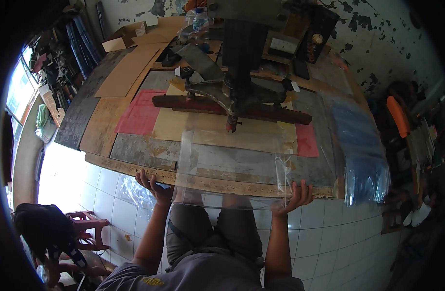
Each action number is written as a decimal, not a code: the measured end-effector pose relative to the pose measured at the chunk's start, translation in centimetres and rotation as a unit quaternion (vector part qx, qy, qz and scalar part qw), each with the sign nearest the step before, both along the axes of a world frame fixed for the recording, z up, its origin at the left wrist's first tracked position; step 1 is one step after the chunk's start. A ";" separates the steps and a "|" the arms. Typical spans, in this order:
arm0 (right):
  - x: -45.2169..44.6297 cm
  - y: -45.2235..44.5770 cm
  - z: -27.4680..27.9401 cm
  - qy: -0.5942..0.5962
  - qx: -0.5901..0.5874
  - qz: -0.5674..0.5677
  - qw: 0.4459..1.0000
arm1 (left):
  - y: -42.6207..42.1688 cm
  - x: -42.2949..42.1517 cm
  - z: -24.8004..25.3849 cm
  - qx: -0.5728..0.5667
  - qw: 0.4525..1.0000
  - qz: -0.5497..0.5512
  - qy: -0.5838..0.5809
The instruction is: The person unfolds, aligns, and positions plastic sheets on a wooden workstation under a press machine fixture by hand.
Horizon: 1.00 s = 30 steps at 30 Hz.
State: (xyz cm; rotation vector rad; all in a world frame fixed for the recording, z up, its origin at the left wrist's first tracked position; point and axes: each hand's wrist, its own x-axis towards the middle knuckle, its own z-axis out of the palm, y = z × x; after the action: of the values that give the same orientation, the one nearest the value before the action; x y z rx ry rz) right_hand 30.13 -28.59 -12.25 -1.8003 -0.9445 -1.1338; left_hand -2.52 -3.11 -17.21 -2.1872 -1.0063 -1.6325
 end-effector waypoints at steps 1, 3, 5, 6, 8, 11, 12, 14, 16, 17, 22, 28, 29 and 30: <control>0.0 0.0 0.0 0.000 0.002 0.001 1.000 | 0.0 0.0 0.0 0.001 1.000 -0.001 -0.001; -0.1 0.0 0.0 0.002 0.005 0.003 1.000 | 0.1 0.1 -0.1 0.003 1.000 0.000 -0.003; -0.2 0.1 0.2 0.006 0.008 0.003 1.000 | 0.2 0.0 -0.1 0.003 1.000 -0.001 -0.004; -0.2 0.1 0.1 0.008 0.008 0.003 1.000 | 0.1 0.0 -0.2 0.002 1.000 -0.001 -0.003; -0.2 0.0 0.0 0.011 0.007 0.003 1.000 | 0.2 -0.1 -0.3 0.002 1.000 -0.002 -0.001; 0.0 0.0 -0.3 0.013 0.012 0.005 1.000 | 0.3 -0.1 -0.4 0.007 1.000 0.001 -0.001; 0.0 0.1 -0.2 0.012 0.016 0.011 1.000 | 0.3 0.0 -0.3 0.007 1.000 0.003 -0.001; -0.1 0.2 0.1 0.010 0.024 0.026 0.999 | 0.2 -0.1 -0.3 0.001 1.000 0.008 0.004; -0.1 0.1 0.3 -0.005 0.012 0.034 0.999 | -0.1 -0.4 -0.2 -0.013 1.000 0.014 0.015; -0.1 0.1 0.4 -0.013 0.006 0.037 0.999 | -0.2 -0.4 -0.1 -0.015 1.000 0.016 0.016; -0.1 0.1 0.5 -0.020 0.000 0.027 0.999 | -0.2 -0.3 0.0 -0.016 1.000 0.014 0.015; 0.1 -0.3 -0.4 0.016 0.002 0.002 1.000 | 0.0 -0.1 -0.1 -0.002 1.000 0.001 0.002; 0.1 -0.3 -0.6 0.020 0.000 0.000 1.000 | 0.1 -0.1 0.0 -0.001 1.000 -0.001 0.002; 0.1 -0.3 -0.5 0.017 0.004 0.005 1.000 | 0.0 -0.1 -0.1 -0.001 1.000 -0.002 0.002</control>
State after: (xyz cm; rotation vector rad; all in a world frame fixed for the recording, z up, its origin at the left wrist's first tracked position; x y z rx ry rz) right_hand 30.22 -28.86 -12.77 -1.8011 -0.9259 -1.0953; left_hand -2.66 -3.06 -17.26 -2.1943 -1.0032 -1.6294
